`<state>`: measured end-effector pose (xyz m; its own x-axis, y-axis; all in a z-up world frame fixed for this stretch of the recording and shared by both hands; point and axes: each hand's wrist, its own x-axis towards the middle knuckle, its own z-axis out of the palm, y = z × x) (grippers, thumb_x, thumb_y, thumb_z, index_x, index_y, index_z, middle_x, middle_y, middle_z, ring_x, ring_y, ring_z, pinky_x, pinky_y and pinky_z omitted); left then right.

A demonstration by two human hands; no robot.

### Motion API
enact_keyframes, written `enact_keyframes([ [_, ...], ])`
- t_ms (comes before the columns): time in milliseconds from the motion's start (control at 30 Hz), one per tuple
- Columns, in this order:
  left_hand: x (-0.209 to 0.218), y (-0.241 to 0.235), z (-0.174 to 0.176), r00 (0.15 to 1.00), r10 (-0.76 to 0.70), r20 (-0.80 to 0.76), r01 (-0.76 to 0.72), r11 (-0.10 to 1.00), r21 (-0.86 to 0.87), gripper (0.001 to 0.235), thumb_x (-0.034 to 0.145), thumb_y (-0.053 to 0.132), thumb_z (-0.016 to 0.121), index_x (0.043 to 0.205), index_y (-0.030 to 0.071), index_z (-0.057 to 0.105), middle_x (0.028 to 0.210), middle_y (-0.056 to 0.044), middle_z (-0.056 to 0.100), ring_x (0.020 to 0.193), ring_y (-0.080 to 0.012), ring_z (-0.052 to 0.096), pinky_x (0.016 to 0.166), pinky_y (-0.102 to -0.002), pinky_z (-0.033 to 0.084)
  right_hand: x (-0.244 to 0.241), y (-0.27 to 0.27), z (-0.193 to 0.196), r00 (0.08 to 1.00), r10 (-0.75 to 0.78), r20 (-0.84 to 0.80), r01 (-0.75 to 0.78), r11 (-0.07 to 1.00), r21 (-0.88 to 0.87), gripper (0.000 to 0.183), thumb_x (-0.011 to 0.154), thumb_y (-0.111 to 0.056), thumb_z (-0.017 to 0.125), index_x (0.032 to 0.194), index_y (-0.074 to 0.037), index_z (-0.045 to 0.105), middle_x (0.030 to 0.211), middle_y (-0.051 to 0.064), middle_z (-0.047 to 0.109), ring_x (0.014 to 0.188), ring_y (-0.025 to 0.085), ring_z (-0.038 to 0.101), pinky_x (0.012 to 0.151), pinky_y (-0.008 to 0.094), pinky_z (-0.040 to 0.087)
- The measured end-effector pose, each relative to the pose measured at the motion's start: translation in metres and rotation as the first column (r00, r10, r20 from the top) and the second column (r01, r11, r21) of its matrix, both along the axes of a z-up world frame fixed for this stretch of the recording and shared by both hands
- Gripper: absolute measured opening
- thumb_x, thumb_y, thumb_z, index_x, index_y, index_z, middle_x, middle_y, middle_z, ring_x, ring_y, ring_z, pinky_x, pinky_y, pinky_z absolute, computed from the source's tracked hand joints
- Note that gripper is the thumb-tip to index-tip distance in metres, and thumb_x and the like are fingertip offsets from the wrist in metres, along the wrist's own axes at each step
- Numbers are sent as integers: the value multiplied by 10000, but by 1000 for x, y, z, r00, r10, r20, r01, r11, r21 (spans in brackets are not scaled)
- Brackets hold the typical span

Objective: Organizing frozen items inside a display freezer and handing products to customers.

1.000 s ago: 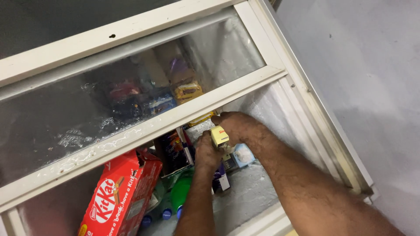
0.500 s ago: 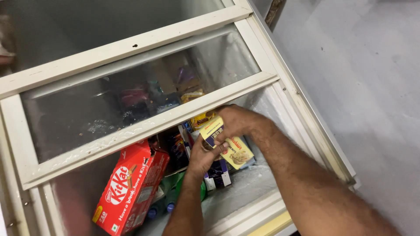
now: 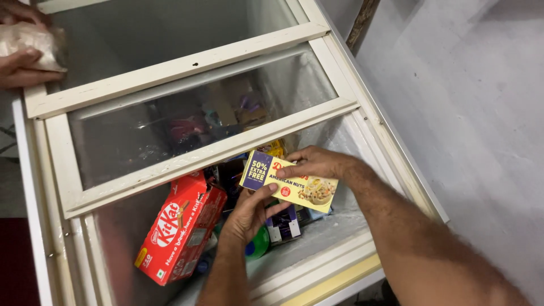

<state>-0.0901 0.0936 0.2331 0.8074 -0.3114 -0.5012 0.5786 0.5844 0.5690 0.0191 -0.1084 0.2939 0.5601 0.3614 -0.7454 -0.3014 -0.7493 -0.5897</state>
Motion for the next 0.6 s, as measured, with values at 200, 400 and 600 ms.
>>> enact_keyframes([
  [200, -9, 17, 24, 997, -74, 21, 76, 989, -130, 670, 820, 198, 765, 1402, 24, 483, 1274, -160, 682, 1190, -298, 685, 976, -466, 620, -3, 8, 28, 987, 21, -160, -1, 992, 128, 817, 658, -510, 862, 1331, -72, 710, 1085, 156, 809, 952, 215, 759, 877, 373, 610],
  [400, -11, 30, 53, 987, -94, 128, 114, 980, -164, 600, 878, 260, 730, 1383, -1, 538, 1262, -188, 686, 1154, -292, 694, 938, -452, 620, 11, 16, 94, 964, 102, -247, -49, 976, 210, 794, 676, -366, 860, 1377, -71, 634, 1143, 95, 791, 1014, 158, 758, 934, 363, 596],
  [600, 2, 43, 99, 975, 10, 220, 7, 997, -77, 571, 930, 320, 666, 1363, -33, 547, 1206, -222, 710, 1077, -296, 723, 869, -401, 654, 28, 35, 146, 985, 115, -130, -91, 980, 174, 752, 715, -399, 817, 1391, -120, 639, 1100, 152, 825, 962, 204, 767, 924, 385, 623],
])
